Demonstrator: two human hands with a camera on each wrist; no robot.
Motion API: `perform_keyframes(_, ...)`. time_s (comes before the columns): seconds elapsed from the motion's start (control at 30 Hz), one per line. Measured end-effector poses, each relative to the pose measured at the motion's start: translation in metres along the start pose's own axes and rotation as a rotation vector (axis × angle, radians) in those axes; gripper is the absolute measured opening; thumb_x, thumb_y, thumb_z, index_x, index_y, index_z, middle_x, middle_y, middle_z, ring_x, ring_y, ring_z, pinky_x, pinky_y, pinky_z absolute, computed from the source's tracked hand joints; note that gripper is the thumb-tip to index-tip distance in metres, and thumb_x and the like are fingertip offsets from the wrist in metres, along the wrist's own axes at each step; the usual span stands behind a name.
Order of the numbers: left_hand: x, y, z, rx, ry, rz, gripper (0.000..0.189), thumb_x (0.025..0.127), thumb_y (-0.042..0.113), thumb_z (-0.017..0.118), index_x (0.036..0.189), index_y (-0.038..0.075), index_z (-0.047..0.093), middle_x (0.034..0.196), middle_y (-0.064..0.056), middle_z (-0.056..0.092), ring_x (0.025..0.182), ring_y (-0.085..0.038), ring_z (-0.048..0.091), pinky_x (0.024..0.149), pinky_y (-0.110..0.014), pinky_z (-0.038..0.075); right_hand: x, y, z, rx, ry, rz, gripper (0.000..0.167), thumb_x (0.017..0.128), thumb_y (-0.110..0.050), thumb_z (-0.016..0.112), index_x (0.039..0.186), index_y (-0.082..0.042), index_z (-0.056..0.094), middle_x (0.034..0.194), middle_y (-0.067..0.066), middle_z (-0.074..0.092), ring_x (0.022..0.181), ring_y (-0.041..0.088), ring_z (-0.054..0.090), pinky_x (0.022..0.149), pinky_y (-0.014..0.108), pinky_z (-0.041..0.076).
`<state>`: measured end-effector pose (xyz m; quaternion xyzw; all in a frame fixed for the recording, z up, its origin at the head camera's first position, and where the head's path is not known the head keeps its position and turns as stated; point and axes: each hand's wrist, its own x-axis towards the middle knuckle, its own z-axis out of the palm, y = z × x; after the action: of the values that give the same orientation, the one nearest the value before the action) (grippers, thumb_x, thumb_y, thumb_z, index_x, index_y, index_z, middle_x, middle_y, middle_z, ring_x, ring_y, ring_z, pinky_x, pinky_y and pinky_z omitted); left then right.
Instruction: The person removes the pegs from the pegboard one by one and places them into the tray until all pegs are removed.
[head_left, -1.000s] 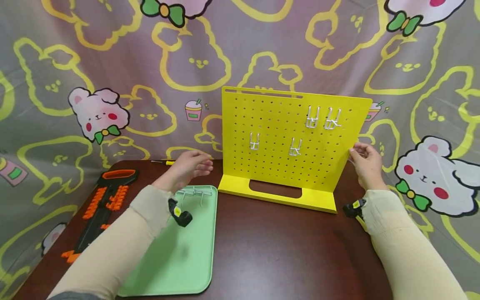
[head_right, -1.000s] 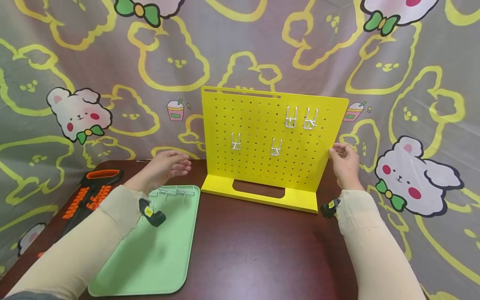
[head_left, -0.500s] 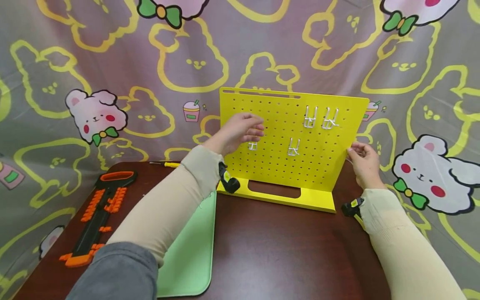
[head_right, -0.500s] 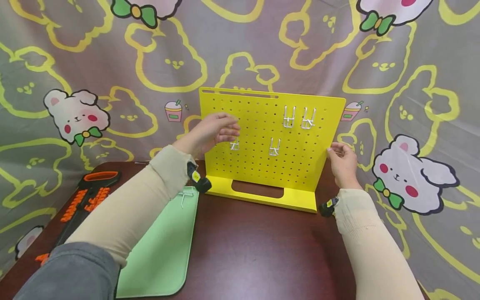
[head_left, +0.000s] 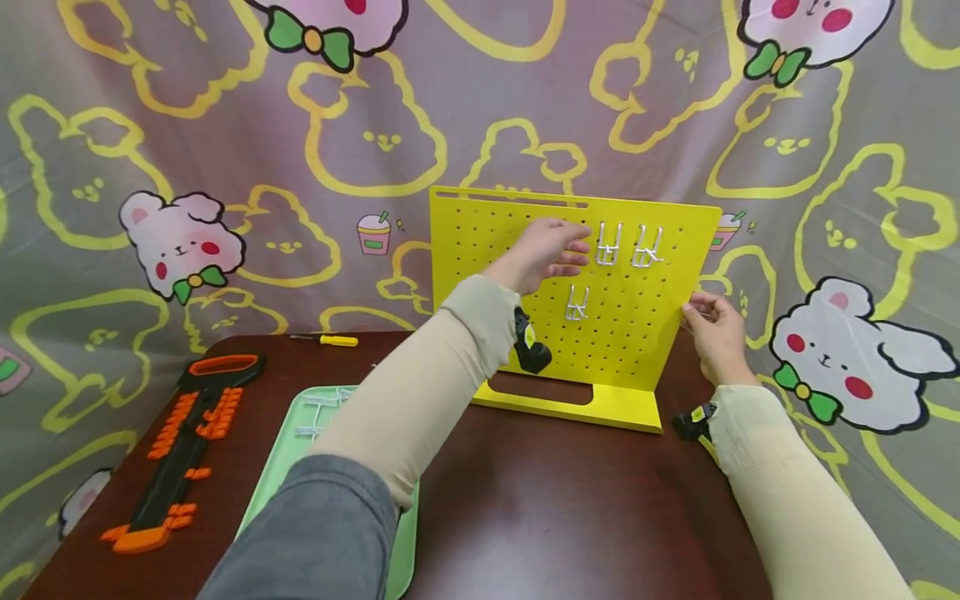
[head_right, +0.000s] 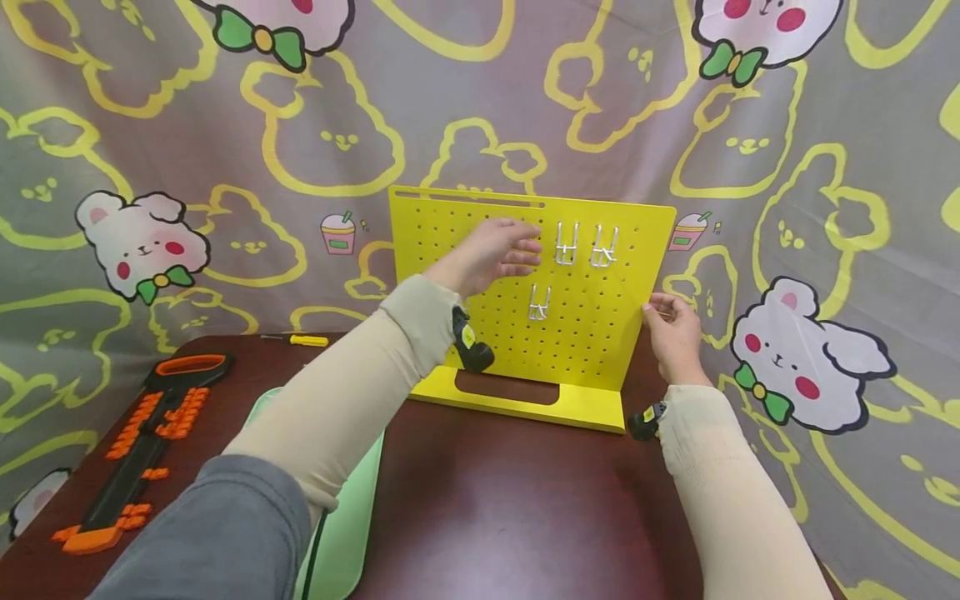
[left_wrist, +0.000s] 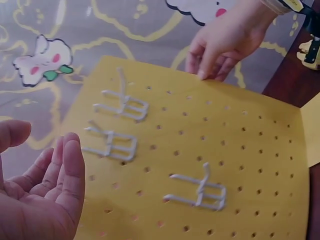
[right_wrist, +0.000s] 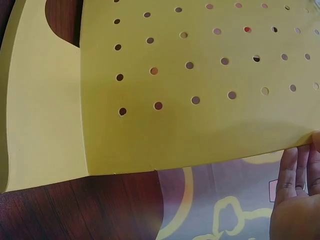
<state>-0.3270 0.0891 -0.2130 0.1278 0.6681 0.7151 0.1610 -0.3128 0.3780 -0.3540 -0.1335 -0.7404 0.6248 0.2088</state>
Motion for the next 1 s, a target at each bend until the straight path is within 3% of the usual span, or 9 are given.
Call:
perform_keyframes(0.07, 0.006, -0.008, 0.008, -0.013, -0.002, -0.034, 0.034, 0.108, 0.019, 0.058, 0.135, -0.002, 0.055, 0.110, -0.013, 0.064, 0.107, -0.031, 0.067, 0.081, -0.030, 0.059, -0.002, 0.003, 0.000, -0.003, 0.003, 0.008, 0.013, 0.106, -0.012, 0.058, 0.110, -0.024, 0.058, 0.105, -0.005, 0.054, 0.096, 0.007, 0.056, 0.077, 0.010, 0.052)
perform_keyframes(0.2, 0.013, -0.024, 0.023, -0.098, -0.001, -0.083, 0.035, 0.109, 0.018, 0.057, 0.137, -0.002, 0.056, 0.120, -0.019, 0.067, 0.090, -0.023, 0.068, 0.090, -0.034, 0.058, -0.004, 0.004, 0.000, -0.002, 0.014, 0.012, 0.013, 0.106, -0.012, 0.058, 0.110, -0.024, 0.057, 0.105, -0.005, 0.054, 0.096, 0.006, 0.056, 0.077, 0.010, 0.051)
perform_keyframes(0.4, 0.018, -0.041, 0.038, -0.328, 0.046, -0.097, 0.040, 0.109, 0.019, 0.054, 0.137, -0.010, 0.053, 0.134, -0.030, 0.061, 0.118, -0.038, 0.064, 0.102, -0.041, 0.053, -0.006, 0.002, 0.004, -0.021, 0.015, -0.020, 0.012, 0.106, -0.012, 0.058, 0.116, -0.019, 0.060, 0.104, -0.007, 0.056, 0.096, 0.007, 0.057, 0.077, 0.010, 0.051)
perform_keyframes(0.5, 0.019, -0.043, 0.043, -0.413, 0.081, -0.101, 0.036, 0.109, 0.018, 0.055, 0.134, -0.008, 0.054, 0.134, -0.031, 0.060, 0.107, -0.035, 0.068, 0.101, -0.040, 0.054, -0.007, 0.001, 0.005, -0.047, 0.009, -0.027, 0.013, 0.106, -0.014, 0.058, 0.119, -0.018, 0.060, 0.104, -0.008, 0.055, 0.096, 0.007, 0.056, 0.078, 0.011, 0.050)
perform_keyframes(0.6, 0.022, -0.043, 0.048, -0.448, 0.104, -0.100, 0.030, 0.108, 0.017, 0.057, 0.128, -0.005, 0.059, 0.127, -0.027, 0.065, 0.085, -0.023, 0.068, 0.092, -0.035, 0.058, -0.007, 0.000, 0.005, -0.048, 0.005, -0.035, 0.012, 0.106, -0.014, 0.058, 0.117, -0.019, 0.059, 0.104, -0.008, 0.055, 0.097, 0.008, 0.057, 0.078, 0.010, 0.050)
perform_keyframes(0.67, 0.024, -0.041, 0.051, -0.461, 0.121, -0.089, 0.026, 0.108, 0.015, 0.057, 0.124, -0.004, 0.063, 0.114, -0.022, 0.070, 0.077, -0.019, 0.065, 0.083, -0.030, 0.059, -0.006, -0.001, 0.004, -0.031, 0.003, -0.042, 0.011, 0.106, -0.013, 0.058, 0.115, -0.019, 0.060, 0.103, -0.007, 0.055, 0.097, 0.010, 0.057, 0.078, 0.010, 0.050)
perform_keyframes(0.8, 0.028, -0.039, 0.056, -0.470, 0.157, -0.070, 0.023, 0.106, 0.007, 0.058, 0.121, -0.009, 0.065, 0.091, -0.014, 0.068, 0.072, -0.016, 0.063, 0.069, -0.023, 0.057, -0.005, -0.002, 0.002, -0.017, 0.004, -0.050, 0.010, 0.106, -0.012, 0.059, 0.112, -0.021, 0.060, 0.101, -0.007, 0.055, 0.094, 0.008, 0.057, 0.077, 0.011, 0.051)
perform_keyframes(1.0, 0.027, -0.040, 0.060, -0.468, 0.146, -0.057, 0.027, 0.104, 0.001, 0.057, 0.125, -0.015, 0.063, 0.078, -0.009, 0.064, 0.070, -0.015, 0.062, 0.063, -0.020, 0.052, -0.003, -0.001, 0.000, -0.029, 0.011, -0.038, 0.010, 0.106, -0.013, 0.060, 0.114, -0.019, 0.060, 0.101, -0.007, 0.055, 0.095, 0.007, 0.056, 0.079, 0.011, 0.051)
